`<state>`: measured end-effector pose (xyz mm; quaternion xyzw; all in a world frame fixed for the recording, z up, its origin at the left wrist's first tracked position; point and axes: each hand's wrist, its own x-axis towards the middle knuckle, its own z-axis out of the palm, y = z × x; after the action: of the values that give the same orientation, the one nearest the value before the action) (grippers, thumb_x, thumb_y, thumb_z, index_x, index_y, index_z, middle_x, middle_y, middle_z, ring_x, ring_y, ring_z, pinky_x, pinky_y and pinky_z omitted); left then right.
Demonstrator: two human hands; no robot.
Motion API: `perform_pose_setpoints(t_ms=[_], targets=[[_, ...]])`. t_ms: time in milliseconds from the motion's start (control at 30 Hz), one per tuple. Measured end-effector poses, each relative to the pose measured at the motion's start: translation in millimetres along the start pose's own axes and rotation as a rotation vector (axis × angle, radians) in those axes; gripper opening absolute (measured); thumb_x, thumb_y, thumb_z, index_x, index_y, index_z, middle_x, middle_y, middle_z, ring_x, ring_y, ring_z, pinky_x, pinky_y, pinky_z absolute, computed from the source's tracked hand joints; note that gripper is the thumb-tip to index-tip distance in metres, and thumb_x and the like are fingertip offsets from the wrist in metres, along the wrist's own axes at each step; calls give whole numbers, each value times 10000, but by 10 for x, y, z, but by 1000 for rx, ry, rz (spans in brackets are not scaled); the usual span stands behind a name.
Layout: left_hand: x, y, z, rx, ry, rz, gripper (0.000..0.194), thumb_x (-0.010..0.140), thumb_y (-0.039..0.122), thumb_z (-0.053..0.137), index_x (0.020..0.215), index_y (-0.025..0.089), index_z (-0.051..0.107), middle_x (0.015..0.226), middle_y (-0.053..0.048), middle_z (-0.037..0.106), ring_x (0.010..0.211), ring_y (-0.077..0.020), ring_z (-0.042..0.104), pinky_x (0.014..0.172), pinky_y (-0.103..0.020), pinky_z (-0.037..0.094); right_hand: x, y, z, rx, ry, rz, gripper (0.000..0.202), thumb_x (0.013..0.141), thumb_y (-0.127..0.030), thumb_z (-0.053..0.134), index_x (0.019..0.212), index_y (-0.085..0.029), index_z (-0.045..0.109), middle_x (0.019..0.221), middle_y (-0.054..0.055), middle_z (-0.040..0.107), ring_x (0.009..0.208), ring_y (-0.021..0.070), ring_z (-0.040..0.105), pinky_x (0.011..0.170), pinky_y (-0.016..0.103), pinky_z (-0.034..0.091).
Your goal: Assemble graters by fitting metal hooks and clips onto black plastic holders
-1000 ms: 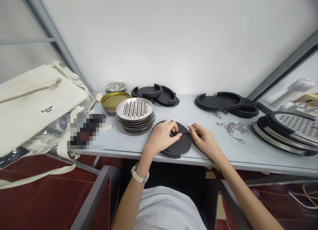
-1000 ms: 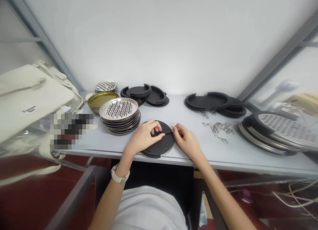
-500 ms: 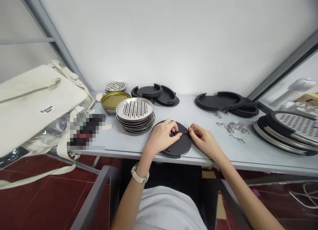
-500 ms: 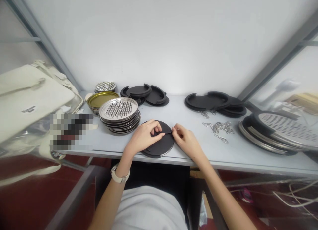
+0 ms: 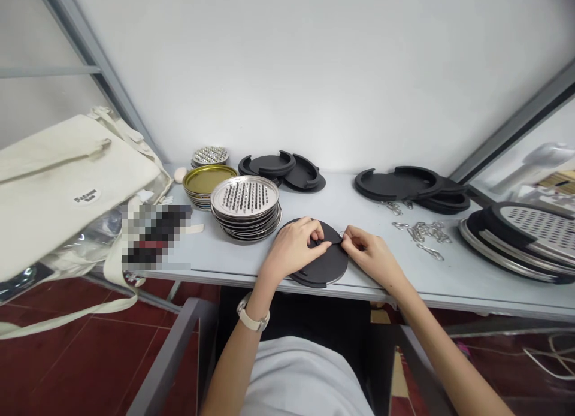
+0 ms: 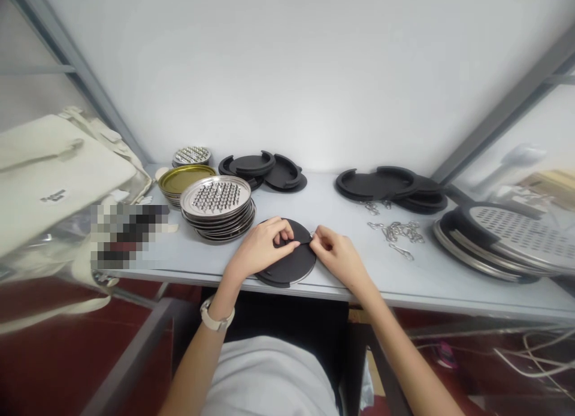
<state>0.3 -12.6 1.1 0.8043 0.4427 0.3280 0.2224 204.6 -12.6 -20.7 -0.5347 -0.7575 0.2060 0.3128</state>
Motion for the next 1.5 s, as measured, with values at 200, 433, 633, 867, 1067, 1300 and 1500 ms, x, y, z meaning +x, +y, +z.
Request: perform_pose_setpoints(t_ms=[200, 433, 633, 867, 1067, 1300, 1500], targets=[[-4, -1, -8, -5, -6, -2, 120, 824, 335, 618, 824, 229, 560, 847, 26, 583, 700, -110, 536, 698, -269, 438, -5, 3, 5, -2, 7, 3, 273, 888, -323, 463, 663, -208, 360, 559, -53, 360, 544, 104, 340, 526, 229, 289], [-6, -21, 5, -9, 3, 12, 130, 828, 341, 621, 831, 230, 555, 851, 35, 577, 696, -102, 530, 693, -259, 434, -9, -16, 5, 8, 7, 28, 296, 903, -360, 452, 658, -209, 379, 560, -52, 358, 549, 110, 341, 534, 228, 289], [-7, -18, 2, -12, 4, 18, 127, 828, 337, 624, 832, 229, 559, 850, 35, 576, 699, -101, 528, 694, -259, 435, -13, -22, -2, 11, 2, 32, 299, 905, -374, 445, 660, -211, 390, 558, -50, 366, 547, 114, 338, 530, 229, 293], [-1, -9, -2, -11, -5, 8, 127, 826, 333, 624, 828, 225, 557, 854, 28, 579, 705, -106, 533, 695, -259, 436, -3, -29, 6, 11, 2, 38, 299, 901, -381, 448, 660, -212, 399, 546, -50, 389, 541, 114, 352, 529, 225, 301], [-3, -18, -2, -18, -3, 13, 129, 828, 335, 624, 831, 225, 556, 853, 34, 576, 698, -101, 529, 695, -254, 434, -3, -29, 7, 23, -2, 43, 302, 906, -386, 440, 662, -212, 403, 540, -51, 388, 536, 114, 350, 524, 226, 300], [-2, -19, 8, -9, -2, 14, 129, 827, 334, 626, 831, 223, 560, 850, 31, 576, 698, -102, 529, 694, -255, 433, 3, -9, 10, 17, 0, 37, 300, 910, -380, 443, 667, -209, 407, 538, -52, 389, 535, 111, 345, 523, 226, 296], [-1, -14, 1, -12, -3, 14, 130, 828, 334, 624, 830, 223, 557, 850, 33, 575, 696, -99, 524, 685, -248, 428, 5, -6, 16, 31, 3, 29, 300, 911, -373, 447, 665, -207, 399, 548, -50, 379, 539, 110, 340, 521, 227, 293]])
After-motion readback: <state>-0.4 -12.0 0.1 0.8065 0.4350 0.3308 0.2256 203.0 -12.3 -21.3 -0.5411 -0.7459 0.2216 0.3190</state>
